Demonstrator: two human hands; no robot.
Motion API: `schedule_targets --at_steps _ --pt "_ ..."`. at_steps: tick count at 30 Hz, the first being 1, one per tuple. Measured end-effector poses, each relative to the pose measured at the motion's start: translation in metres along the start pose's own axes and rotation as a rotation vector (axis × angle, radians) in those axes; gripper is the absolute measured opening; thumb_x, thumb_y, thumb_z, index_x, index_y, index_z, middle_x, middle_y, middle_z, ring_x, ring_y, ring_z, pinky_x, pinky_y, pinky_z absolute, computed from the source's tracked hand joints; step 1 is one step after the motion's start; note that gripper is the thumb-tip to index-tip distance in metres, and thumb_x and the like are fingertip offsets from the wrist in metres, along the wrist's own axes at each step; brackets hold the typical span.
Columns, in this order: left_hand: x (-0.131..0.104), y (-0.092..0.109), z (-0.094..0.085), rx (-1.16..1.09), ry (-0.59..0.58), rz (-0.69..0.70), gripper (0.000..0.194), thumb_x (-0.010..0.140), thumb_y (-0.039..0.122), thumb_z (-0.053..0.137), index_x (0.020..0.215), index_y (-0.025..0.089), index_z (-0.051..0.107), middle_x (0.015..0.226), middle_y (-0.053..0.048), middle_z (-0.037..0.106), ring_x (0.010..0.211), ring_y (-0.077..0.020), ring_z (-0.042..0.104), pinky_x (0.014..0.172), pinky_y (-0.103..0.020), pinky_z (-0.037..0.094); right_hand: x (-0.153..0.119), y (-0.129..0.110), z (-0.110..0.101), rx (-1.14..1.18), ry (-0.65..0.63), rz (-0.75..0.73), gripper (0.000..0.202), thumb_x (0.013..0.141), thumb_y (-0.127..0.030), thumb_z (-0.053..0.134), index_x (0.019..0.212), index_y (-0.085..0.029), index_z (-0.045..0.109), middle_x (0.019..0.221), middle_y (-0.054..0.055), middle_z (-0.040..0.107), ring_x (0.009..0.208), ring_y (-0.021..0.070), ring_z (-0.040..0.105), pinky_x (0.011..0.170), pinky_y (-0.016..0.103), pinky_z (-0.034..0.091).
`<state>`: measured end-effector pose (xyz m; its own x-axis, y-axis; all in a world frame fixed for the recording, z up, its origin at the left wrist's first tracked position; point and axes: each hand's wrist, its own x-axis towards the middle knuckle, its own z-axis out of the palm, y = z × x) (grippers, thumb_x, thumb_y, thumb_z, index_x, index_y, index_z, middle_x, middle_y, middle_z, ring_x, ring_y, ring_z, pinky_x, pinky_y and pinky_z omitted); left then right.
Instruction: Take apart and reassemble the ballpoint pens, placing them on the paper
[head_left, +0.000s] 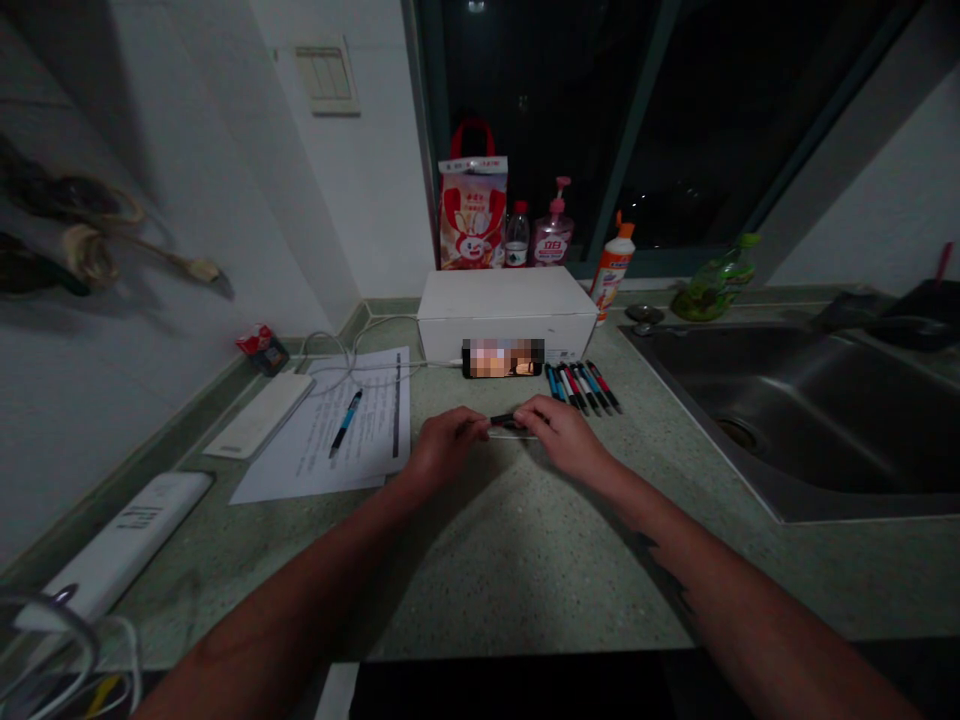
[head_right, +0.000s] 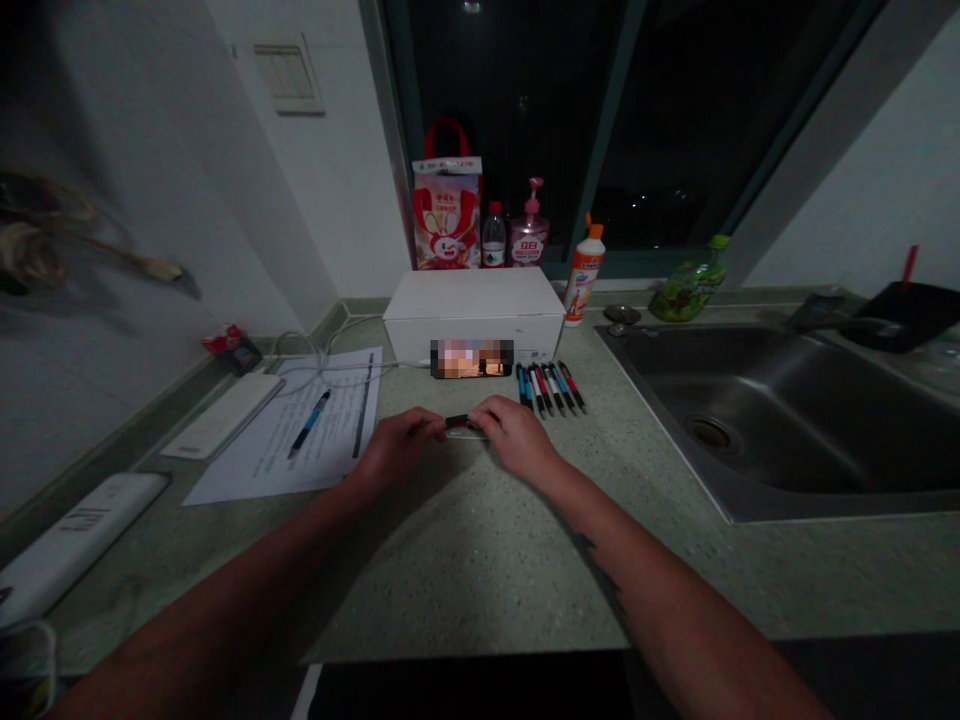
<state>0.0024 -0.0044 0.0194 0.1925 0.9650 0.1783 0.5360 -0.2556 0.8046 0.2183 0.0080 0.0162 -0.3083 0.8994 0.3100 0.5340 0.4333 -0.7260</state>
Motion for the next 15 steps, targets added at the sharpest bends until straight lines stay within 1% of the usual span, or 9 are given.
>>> schedule_targets --at_steps 3,5,7,9,10,11,12,14,15 --pt "0.0006 -0.0005 -0.0003 -0.019 -0.007 -0.008 0.025 0.091 0.032 0.056 0.076 0.019 0.072 0.078 -0.003 0.073 0.073 -0.0173 0.063 0.072 -0.030 0.046 -0.0013 -0.0018 0.0005 0.052 0.041 0.008 0.007 0.093 -0.022 0.062 0.096 -0.020 0.069 0.089 0.004 0.072 0.082 0.0188 0.065 0.075 0.031 0.047" --pt "0.0010 -0.0011 0.0000 -0.042 -0.013 -0.002 0.024 0.091 0.032 0.056 0.077 0.019 0.071 0.077 -0.003 0.072 0.073 -0.0169 0.063 0.071 -0.029 0.046 -0.0022 -0.0028 0.0012 0.079 0.044 0.039 0.013 0.090 -0.024 0.068 0.102 -0.020 0.069 0.090 0.004 0.073 0.080 0.0184 0.066 0.072 0.030 0.047" --pt "0.0011 -0.0016 0.0006 -0.058 -0.017 0.004 0.023 0.091 0.032 0.057 0.078 0.019 0.071 0.077 -0.003 0.072 0.073 -0.0170 0.063 0.071 -0.029 0.046 -0.0028 -0.0032 0.0023 0.094 -0.005 0.077 0.012 0.093 -0.029 0.065 0.098 -0.020 0.070 0.084 0.003 0.073 0.075 0.0176 0.066 0.069 0.029 0.047" --pt "0.0010 -0.0019 0.0012 -0.066 -0.019 0.008 0.022 0.090 0.033 0.058 0.078 0.019 0.070 0.077 -0.003 0.072 0.074 -0.0174 0.064 0.071 -0.030 0.046 -0.0029 -0.0033 0.0036 0.097 -0.069 0.096 0.021 0.098 -0.032 0.057 0.087 -0.019 0.070 0.074 0.002 0.071 0.069 0.0167 0.064 0.068 0.030 0.046" --pt "0.0010 -0.0022 0.0015 -0.068 -0.018 0.006 0.022 0.090 0.033 0.058 0.078 0.019 0.070 0.077 -0.003 0.072 0.074 -0.0176 0.064 0.071 -0.030 0.046 -0.0029 -0.0033 0.0042 0.100 -0.078 0.092 0.023 0.099 -0.031 0.055 0.085 -0.019 0.069 0.074 0.002 0.070 0.069 0.0166 0.064 0.068 0.030 0.046" --pt "0.0009 -0.0025 0.0018 -0.071 -0.017 0.005 0.022 0.090 0.033 0.058 0.078 0.019 0.070 0.077 -0.003 0.073 0.074 -0.0178 0.064 0.071 -0.030 0.047 -0.0028 -0.0033 0.0047 0.106 -0.071 0.081 0.020 0.098 -0.029 0.056 0.088 -0.019 0.070 0.077 0.002 0.071 0.071 0.0168 0.065 0.070 0.030 0.047" --pt "0.0009 -0.0029 0.0021 -0.073 -0.017 0.005 0.022 0.090 0.033 0.058 0.079 0.019 0.070 0.077 -0.003 0.073 0.074 -0.0178 0.064 0.071 -0.030 0.047 -0.0028 -0.0032 0.0052 0.115 -0.048 0.072 0.013 0.095 -0.028 0.061 0.095 -0.019 0.071 0.082 0.003 0.073 0.075 0.0172 0.066 0.071 0.030 0.047" --pt "0.0010 -0.0044 0.0030 -0.075 -0.022 0.005 0.021 0.090 0.033 0.058 0.079 0.019 0.070 0.077 -0.004 0.073 0.073 -0.0180 0.064 0.071 -0.030 0.048 -0.0029 -0.0031 0.0061 0.136 -0.011 0.078 0.021 0.090 -0.028 0.068 0.109 -0.020 0.069 0.090 0.004 0.074 0.078 0.0176 0.066 0.072 0.030 0.048" --pt "0.0010 -0.0053 0.0036 -0.075 -0.025 0.007 0.021 0.090 0.033 0.058 0.080 0.019 0.070 0.077 -0.004 0.073 0.073 -0.0181 0.064 0.071 -0.031 0.048 -0.0030 -0.0028 0.0065 0.145 -0.024 0.093 0.020 0.092 -0.030 0.066 0.109 -0.020 0.070 0.087 0.004 0.073 0.075 0.0173 0.066 0.071 0.030 0.049"
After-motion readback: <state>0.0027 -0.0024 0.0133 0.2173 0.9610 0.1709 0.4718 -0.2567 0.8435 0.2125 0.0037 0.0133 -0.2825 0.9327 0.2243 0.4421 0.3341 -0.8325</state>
